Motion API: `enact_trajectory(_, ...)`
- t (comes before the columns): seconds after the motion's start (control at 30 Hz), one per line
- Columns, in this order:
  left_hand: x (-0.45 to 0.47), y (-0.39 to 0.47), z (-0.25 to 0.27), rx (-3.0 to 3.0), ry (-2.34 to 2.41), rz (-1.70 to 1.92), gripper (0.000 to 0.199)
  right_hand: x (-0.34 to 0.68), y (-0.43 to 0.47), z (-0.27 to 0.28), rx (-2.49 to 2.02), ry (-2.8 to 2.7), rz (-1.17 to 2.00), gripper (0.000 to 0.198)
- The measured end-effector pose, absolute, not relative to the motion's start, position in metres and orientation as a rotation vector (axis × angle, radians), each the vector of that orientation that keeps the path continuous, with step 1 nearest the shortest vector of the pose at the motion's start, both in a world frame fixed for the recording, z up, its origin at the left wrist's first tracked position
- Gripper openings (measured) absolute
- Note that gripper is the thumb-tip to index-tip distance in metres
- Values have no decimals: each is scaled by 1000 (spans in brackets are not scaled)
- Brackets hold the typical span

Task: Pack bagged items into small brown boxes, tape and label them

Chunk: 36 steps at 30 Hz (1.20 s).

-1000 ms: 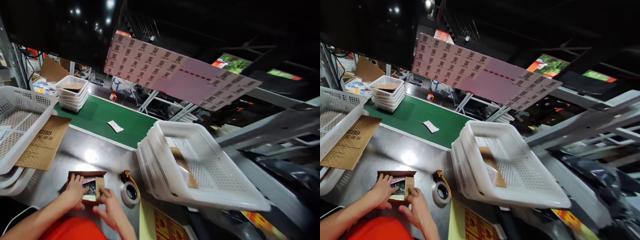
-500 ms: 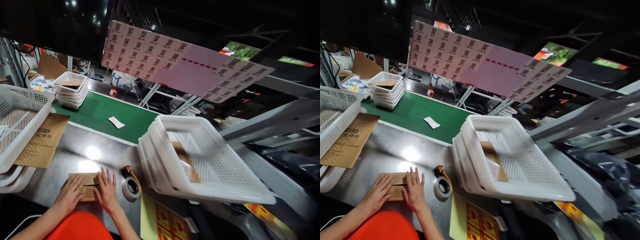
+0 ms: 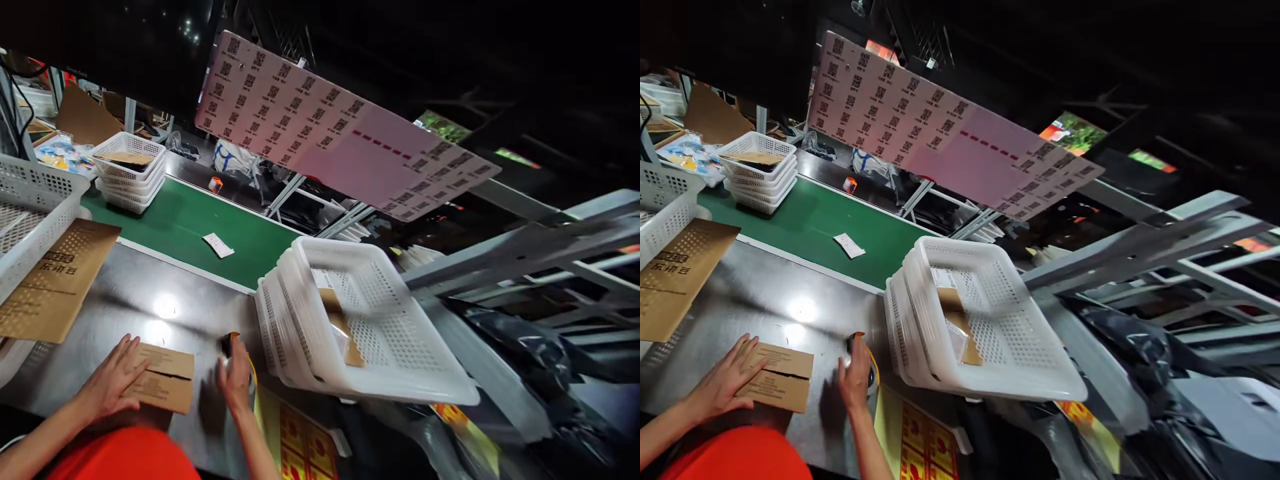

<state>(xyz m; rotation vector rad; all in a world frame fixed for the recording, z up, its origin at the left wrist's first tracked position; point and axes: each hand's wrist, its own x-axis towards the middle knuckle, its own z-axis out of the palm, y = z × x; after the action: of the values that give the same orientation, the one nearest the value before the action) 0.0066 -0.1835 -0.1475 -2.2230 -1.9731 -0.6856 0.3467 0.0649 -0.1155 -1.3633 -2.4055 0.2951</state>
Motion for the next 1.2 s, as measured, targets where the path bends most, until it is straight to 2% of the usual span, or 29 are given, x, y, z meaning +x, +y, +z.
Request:
enact_trajectory(0.07, 7, -172, -141, -2267, -1993, -731, 104, 372, 91, -113, -1635, -2259, 257, 52)
enact_trajectory(0.2, 8, -149, -121, -2461, -2040, -765, 97, 399, 107, -101, -1763, -2247, 377, 10)
enact_trajectory(0.3, 8, -142, -116, -2536, -2021, -813, 98, 404, 98, -83, -1666, -2308, 475, 5)
enact_trajectory(0.33, 8, -143, -116, -2529, -2010, -847, 99, 404, 93, -74, -1624, -2323, 507, 11)
enact_trajectory(0.43, 8, -147, -118, -2498, -1985, -908, 102, 397, 72, -41, -1323, -2366, 643, 58)
enact_trajectory(0.5, 7, -149, -119, -2534, -1963, -874, 99, 382, 53, -19, -1013, -2405, 683, 77)
enact_trajectory(0.63, 4, -146, -116, -2592, -1970, -793, 92, 333, 24, 5, -429, -2708, 548, 85)
enact_trajectory(0.73, 6, -146, -111, -2615, -1952, -881, 92, 306, 20, 3, -252, -2852, 379, 89)
enact_trajectory(0.8, 14, -150, -106, -2486, -2010, -1104, 73, 302, 23, -2, -248, -2865, 358, 84)
enact_trajectory(0.87, 29, -156, -97, -2095, -2212, -1501, 53, 308, 28, -7, -247, -2844, 402, 78)
enact_trajectory(0.9, 38, -157, -91, -1812, -2362, -1741, 52, 313, 30, -9, -242, -2832, 424, 77)
enact_trajectory(1.0, 69, -154, -69, -894, -2821, -2578, 65, 327, 36, -17, -251, -2828, 440, 75)
enact_trajectory(1.1, 92, -140, -48, -96, -2851, -3349, 71, 332, 42, -23, -295, -2885, 468, 69)
enact_trajectory(1.2, 100, -127, -37, 335, -2763, -3538, 61, 331, 51, -24, -282, -2970, 527, 73)
